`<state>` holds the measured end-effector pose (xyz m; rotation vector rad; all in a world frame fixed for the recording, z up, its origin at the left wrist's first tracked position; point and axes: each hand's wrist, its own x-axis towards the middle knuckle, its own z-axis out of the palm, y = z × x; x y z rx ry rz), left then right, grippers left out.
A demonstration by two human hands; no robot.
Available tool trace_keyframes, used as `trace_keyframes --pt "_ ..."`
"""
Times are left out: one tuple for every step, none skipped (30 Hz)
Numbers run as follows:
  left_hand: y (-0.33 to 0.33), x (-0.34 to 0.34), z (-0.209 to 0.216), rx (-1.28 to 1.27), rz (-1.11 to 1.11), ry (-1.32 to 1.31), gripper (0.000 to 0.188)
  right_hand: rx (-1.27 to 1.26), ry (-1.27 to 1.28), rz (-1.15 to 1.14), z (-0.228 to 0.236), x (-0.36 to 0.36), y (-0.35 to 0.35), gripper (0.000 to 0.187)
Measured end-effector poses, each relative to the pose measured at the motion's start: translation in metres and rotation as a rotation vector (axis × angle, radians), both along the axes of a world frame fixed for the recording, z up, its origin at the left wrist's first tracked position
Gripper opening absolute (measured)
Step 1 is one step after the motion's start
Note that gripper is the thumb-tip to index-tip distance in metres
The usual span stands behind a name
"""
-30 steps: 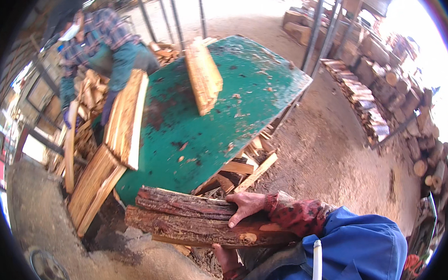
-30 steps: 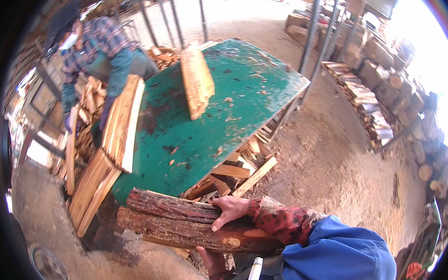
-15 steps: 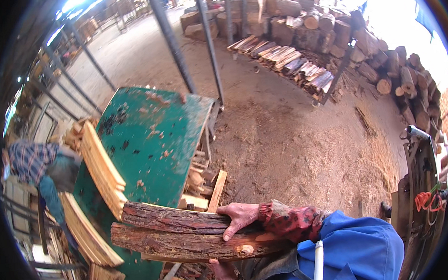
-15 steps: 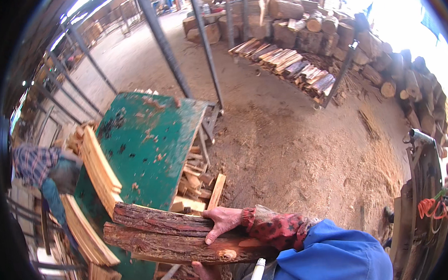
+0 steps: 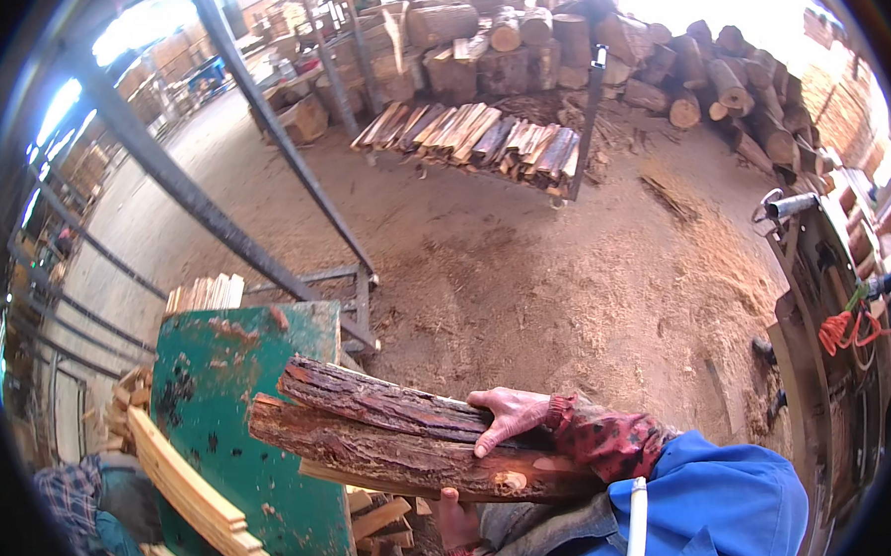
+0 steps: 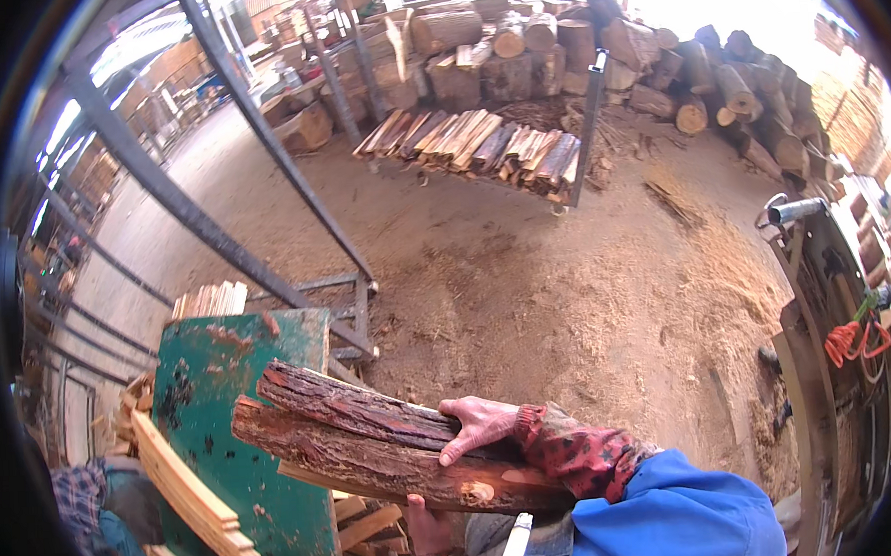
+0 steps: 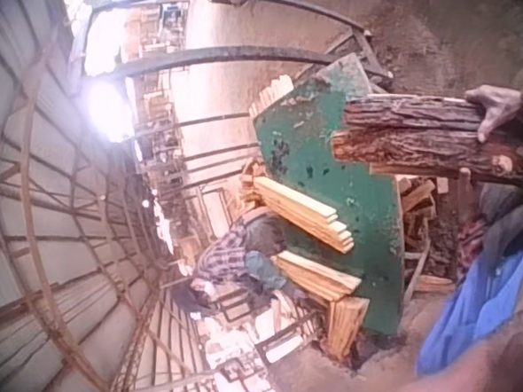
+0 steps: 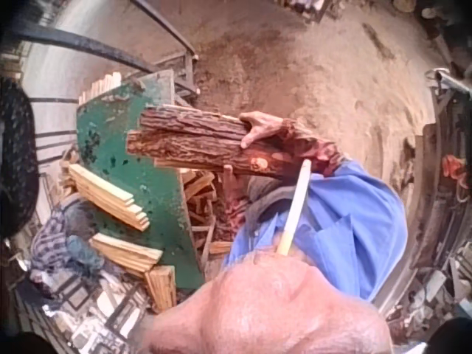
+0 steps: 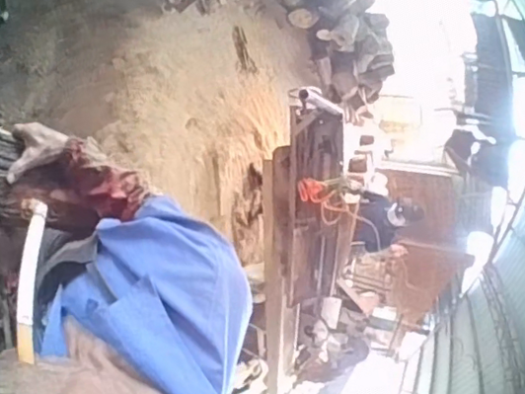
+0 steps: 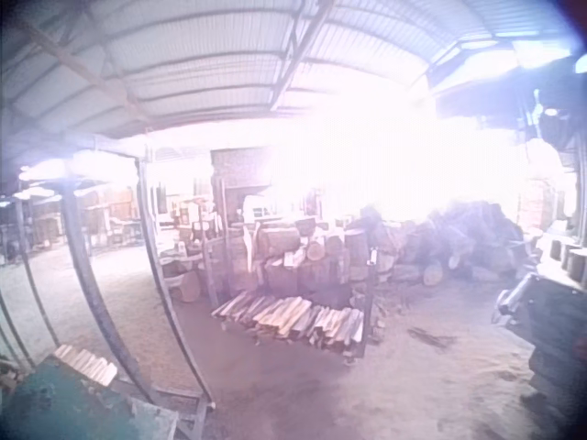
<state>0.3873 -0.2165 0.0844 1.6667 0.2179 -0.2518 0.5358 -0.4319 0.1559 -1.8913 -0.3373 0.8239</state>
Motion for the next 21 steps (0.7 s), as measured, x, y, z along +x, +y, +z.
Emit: trace_keyframes --pt "0.001 0.013 -0.005 -0.011 -0.044 0.002 0.06 -0.008 -0.014 -0.02 -0.007 0.009 -0.004 0.1" --pt "0.003 0.025 -0.008 -0.02 -0.091 0.004 0.059 0.031 -0.011 -0.065 -0.016 0.016 -0.008 0.099" --pt "-0.004 0.041 0.0 -0.296 0.02 0.081 0.062 0.031 0.006 -0.085 -0.017 0.024 -0.009 0.098" --pt "-0.009 0.054 0.004 -0.571 0.132 0.162 0.066 0.031 0.022 -0.106 -0.016 0.033 -0.009 0.098" --pt "-0.006 0.063 -0.008 -0.489 0.103 0.126 0.056 0.031 0.037 -0.128 -0.016 0.041 -0.01 0.097" --pt "-0.001 0.069 -0.032 -0.401 0.071 0.089 0.047 -0.006 0.034 -0.152 -0.019 0.048 -0.013 0.096" --pt "-0.001 0.081 -0.041 -0.374 0.038 0.086 0.048 0.019 0.056 -0.19 -0.022 0.051 -0.016 0.096" --pt "-0.001 0.092 -0.051 -0.346 0.007 0.079 0.049 0.043 0.077 -0.228 -0.026 0.055 -0.02 0.096" --pt "0.0 0.105 -0.053 -0.321 -0.024 0.071 0.05 0.06 0.087 -0.268 -0.026 0.063 -0.025 0.096" --pt "-0.003 0.118 -0.054 -0.364 -0.031 0.078 0.053 0.058 0.087 -0.292 -0.025 0.069 -0.028 0.097" --pt "-0.008 0.133 -0.056 -0.484 -0.019 0.15 0.057 0.05 0.081 -0.315 -0.022 0.077 -0.032 0.097" --pt "-0.01 0.146 -0.052 -0.598 0.004 0.226 0.061 0.044 0.079 -0.331 -0.018 0.087 -0.037 0.097" --pt "-0.016 0.161 -0.052 -0.575 -0.027 0.217 0.066 0.039 0.077 -0.345 -0.016 0.098 -0.044 0.097" --pt "-0.022 0.177 -0.052 -0.553 -0.055 0.207 0.07 0.008 0.075 -0.354 -0.017 0.109 -0.052 0.096" --pt "-0.03 0.193 -0.053 -0.527 -0.074 0.197 0.075 -0.019 0.077 -0.354 -0.021 0.122 -0.06 0.096" --pt "-0.041 0.208 -0.042 -0.506 -0.037 0.264 0.075 -0.049 0.079 -0.361 -0.026 0.133 -0.072 0.095" --pt "-0.053 0.225 -0.034 -0.506 -0.059 0.279 0.075 -0.036 0.049 -0.381 -0.035 0.145 -0.084 0.094" --pt "-0.064 0.244 -0.026 -0.505 -0.084 0.287 0.075 -0.022 0.013 -0.401 -0.037 0.161 -0.093 0.094" --pt "-0.075 0.261 -0.022 -0.503 -0.107 0.295 0.075 -0.008 -0.024 -0.419 -0.038 0.176 -0.102 0.093" --pt "-0.086 0.276 -0.023 -0.562 -0.053 0.316 0.075 -0.034 0.016 -0.399 -0.036 0.187 -0.111 0.092" --pt "-0.095 0.288 -0.023 -0.617 0.0 0.351 0.075 -0.011 0.065 -0.372 -0.036 0.202 -0.12 0.091"
